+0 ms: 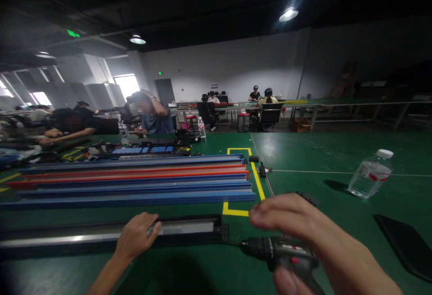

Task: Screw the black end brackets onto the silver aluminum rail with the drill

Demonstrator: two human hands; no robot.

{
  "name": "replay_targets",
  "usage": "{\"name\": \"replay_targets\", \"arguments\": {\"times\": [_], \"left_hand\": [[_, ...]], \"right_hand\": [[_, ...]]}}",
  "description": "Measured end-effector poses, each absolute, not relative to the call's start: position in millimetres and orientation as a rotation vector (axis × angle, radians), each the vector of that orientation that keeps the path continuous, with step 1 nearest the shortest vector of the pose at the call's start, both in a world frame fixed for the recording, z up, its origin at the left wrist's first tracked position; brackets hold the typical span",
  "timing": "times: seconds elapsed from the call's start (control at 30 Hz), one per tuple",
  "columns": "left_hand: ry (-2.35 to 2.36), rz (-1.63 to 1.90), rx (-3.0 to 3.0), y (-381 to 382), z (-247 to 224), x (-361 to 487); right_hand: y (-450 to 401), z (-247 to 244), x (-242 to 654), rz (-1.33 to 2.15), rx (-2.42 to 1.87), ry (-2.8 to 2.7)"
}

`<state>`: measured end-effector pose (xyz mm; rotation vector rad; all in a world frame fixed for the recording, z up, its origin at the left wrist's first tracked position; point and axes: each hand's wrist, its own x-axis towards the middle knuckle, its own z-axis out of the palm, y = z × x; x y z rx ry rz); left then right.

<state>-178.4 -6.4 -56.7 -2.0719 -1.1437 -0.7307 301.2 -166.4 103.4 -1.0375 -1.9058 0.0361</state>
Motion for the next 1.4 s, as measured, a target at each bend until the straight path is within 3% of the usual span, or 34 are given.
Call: {"name": "replay_targets", "arguments": {"times": [0.07,0.13,0.37,0.63,1.4], "left_hand": [[-1.156,-0.735,-2.071,-5,-58,-178],[-1.168,-0.739,-2.077,-4,-59,-177],[-1.228,-0.720,-2.112,-5,-55,-176],[-1.273,-0.681,-2.167,-7,-57,-181],[-1.234,-0.737,-2.162,-21,-57,-185]], "right_hand": [[-140,142,295,0.051,-1.193,-1.923],[-113,144,287,0.170,-1.365,-2.004],[-39,36,265,0.522,-1.635,-2.221],[-46,22,249,0.833,-1.537,-2.288],[-15,-9,206,0.967,-1.570,-2.286]]}}
